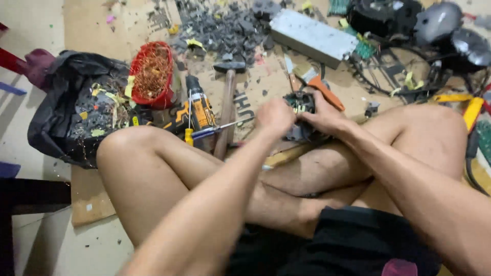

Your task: The person sits on the floor and uses a screwdriver to remove screws from a circular electronic component. They then use pliers to pull out wires and a hammer to strike the device, continuing to disassemble the object amidst scattered debris.

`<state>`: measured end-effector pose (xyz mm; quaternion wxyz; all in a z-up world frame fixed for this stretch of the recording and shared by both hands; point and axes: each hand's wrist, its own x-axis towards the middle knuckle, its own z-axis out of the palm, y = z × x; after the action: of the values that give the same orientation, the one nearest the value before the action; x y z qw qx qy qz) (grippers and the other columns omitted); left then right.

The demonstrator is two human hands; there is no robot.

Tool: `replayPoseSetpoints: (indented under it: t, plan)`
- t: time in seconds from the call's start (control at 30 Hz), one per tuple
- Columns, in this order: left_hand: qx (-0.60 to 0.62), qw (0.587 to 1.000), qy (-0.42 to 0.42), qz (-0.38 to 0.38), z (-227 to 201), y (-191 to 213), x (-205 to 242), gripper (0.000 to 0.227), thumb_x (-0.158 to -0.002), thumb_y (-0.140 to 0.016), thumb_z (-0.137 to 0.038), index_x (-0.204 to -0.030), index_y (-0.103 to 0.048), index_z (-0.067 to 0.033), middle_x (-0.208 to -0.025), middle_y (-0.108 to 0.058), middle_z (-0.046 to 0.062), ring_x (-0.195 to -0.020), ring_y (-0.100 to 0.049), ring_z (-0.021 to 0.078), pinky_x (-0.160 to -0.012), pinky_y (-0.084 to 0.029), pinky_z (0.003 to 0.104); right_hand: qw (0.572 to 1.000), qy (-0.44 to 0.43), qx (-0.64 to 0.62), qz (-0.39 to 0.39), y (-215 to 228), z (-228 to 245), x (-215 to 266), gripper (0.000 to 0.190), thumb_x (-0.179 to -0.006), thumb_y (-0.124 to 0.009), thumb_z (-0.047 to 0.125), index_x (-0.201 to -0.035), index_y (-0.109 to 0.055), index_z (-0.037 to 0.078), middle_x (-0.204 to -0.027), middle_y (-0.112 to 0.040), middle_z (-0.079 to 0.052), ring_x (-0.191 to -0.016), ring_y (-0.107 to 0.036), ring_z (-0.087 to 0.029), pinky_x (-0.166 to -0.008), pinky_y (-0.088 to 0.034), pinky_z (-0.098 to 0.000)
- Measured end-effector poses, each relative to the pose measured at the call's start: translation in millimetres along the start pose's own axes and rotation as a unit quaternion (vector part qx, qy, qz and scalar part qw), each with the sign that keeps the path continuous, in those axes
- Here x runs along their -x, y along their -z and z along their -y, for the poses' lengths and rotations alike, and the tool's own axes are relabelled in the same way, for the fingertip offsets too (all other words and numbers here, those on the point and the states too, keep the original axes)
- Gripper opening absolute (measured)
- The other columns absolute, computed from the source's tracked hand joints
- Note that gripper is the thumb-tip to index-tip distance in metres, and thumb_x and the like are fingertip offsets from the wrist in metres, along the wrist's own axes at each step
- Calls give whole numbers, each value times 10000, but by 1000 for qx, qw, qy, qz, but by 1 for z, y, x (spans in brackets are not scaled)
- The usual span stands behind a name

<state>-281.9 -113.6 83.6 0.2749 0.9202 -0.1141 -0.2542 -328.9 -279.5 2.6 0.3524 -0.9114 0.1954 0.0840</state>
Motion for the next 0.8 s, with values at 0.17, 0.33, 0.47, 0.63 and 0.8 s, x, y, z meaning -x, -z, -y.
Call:
replayPoseSetpoints:
  t: [0.17,0.33,0.47,0.63,0.8]
  plan:
    - [-99,991,-81,35,8,29,-3,297,-880,-610,-262,-1070,-784,-115,-1096,-744,237,-1149,-677,440,-950,-556,548,999,-15,-13,44,7,16,12,770,-832,-722,447,-1485,-389,210,-1385,-549,-276,-1330,-509,-450,-1118,-399,-591]
    - [-185,975,-110,57,-8,17,-25,302,-886,-589,-227,-1087,-772,-96,-1076,-748,226,-1139,-684,420,-948,-552,565,999,-8,-19,46,13,26,19,764,-829,-727,446,-1483,-411,207,-1373,-555,-277,-1328,-512,-459,-1092,-414,-598]
    - [-101,993,-58,35,-2,-8,-27,318,-887,-586,-214,-1094,-756,-43,-1042,-738,248,-1118,-680,453,-916,-545,605,999,2,-24,48,3,3,-1,765,-830,-714,446,-1498,-396,250,-1399,-530,-256,-1319,-508,-471,-1070,-423,-623]
    - [37,999,20,29,-9,-8,30,385,-986,-468,-268,-1239,-683,-74,-1125,-717,263,-1167,-657,462,-1005,-521,567,999,-18,-15,35,7,11,16,679,-853,-630,449,-1466,-400,270,-1442,-494,-222,-1330,-490,-462,-1052,-437,-653]
    - [-44,998,-37,25,21,7,22,326,-985,-484,-318,-1107,-759,-194,-1068,-756,190,-1123,-693,414,-957,-559,529,963,169,162,-131,-3,28,16,340,-913,-724,314,-1101,-620,49,-1258,-526,-233,-1164,-585,-535,-889,-551,-621]
